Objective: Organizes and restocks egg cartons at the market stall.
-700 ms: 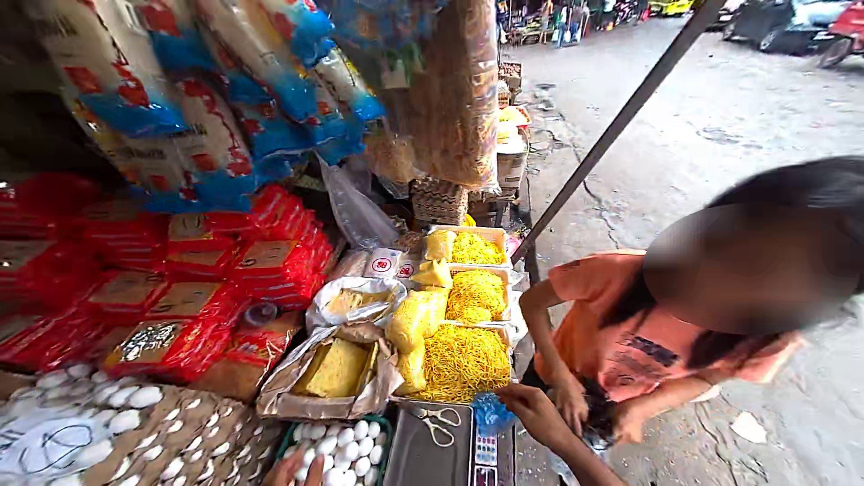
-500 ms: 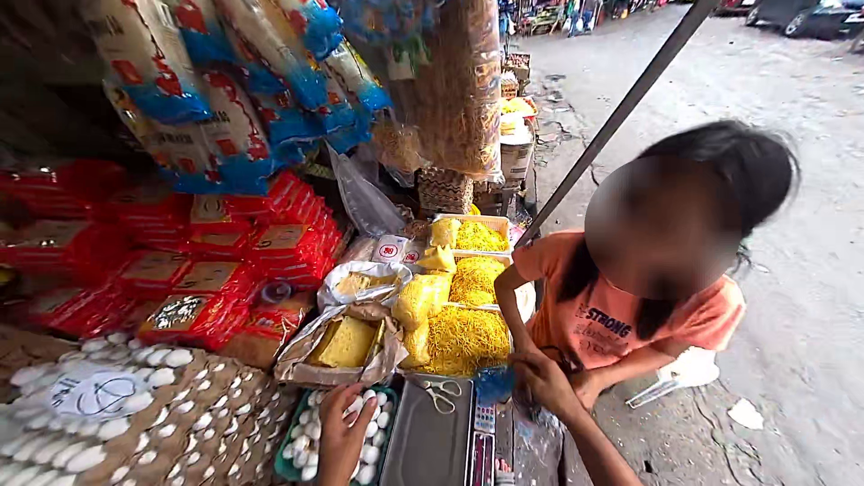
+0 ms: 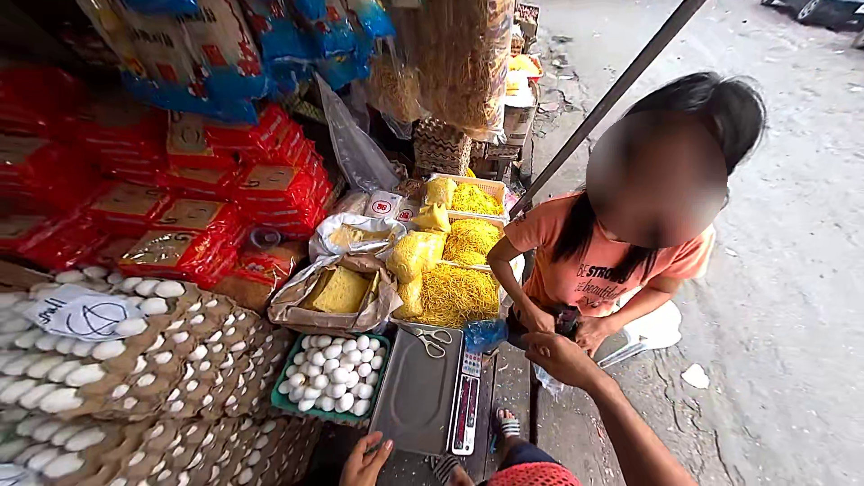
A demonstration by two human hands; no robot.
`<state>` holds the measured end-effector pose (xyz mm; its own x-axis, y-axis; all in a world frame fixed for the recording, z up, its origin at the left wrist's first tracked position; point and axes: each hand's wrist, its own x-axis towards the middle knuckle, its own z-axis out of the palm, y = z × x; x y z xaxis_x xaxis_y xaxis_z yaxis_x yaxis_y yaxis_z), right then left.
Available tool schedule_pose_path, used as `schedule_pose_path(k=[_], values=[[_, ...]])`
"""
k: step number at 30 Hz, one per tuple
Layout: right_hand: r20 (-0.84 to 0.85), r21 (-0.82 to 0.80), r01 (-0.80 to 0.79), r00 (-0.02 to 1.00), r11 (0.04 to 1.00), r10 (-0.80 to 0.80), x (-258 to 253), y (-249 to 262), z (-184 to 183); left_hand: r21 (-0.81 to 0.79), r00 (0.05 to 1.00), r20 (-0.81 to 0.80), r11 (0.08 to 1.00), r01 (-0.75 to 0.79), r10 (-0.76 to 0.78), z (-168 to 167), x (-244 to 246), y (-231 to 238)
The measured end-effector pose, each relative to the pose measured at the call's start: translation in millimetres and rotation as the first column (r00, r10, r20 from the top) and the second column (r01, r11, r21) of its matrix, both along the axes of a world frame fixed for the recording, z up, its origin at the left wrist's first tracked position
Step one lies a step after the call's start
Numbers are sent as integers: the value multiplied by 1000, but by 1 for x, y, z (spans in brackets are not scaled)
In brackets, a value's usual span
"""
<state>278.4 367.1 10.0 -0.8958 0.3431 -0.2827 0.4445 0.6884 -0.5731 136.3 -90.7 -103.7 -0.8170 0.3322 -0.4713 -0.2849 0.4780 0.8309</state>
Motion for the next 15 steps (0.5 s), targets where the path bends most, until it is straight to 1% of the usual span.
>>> schedule_pose_path(k=[2,4,6,8,10,12,15], values=[[39,24,-10,999,1000,9,1,11,7,-14,999,9,999,-34,34,-1,17,-8],[30,23,-40,999,999,39,3,29,15,-36,998,13,997,-64,64,-3,31,-7],[19,4,-82,996,997,82,11,49,18,-53,997,0,995,-83,83,0,44,0],[-14,-13,-104,994,994,104,18,70,11,-39,993,-32,993,-115,114,7,53,16],[-35,-47,-119,992,992,118,29,90,4,-29,988,-60,989,-147,145,13,66,45],[-72,-130,-165,985,978,157,43,106,-4,-38,983,-90,985,-167,163,22,87,85],[-143,-301,-303,952,904,272,50,118,-27,22,970,-139,979,-200,201,30,131,155]])
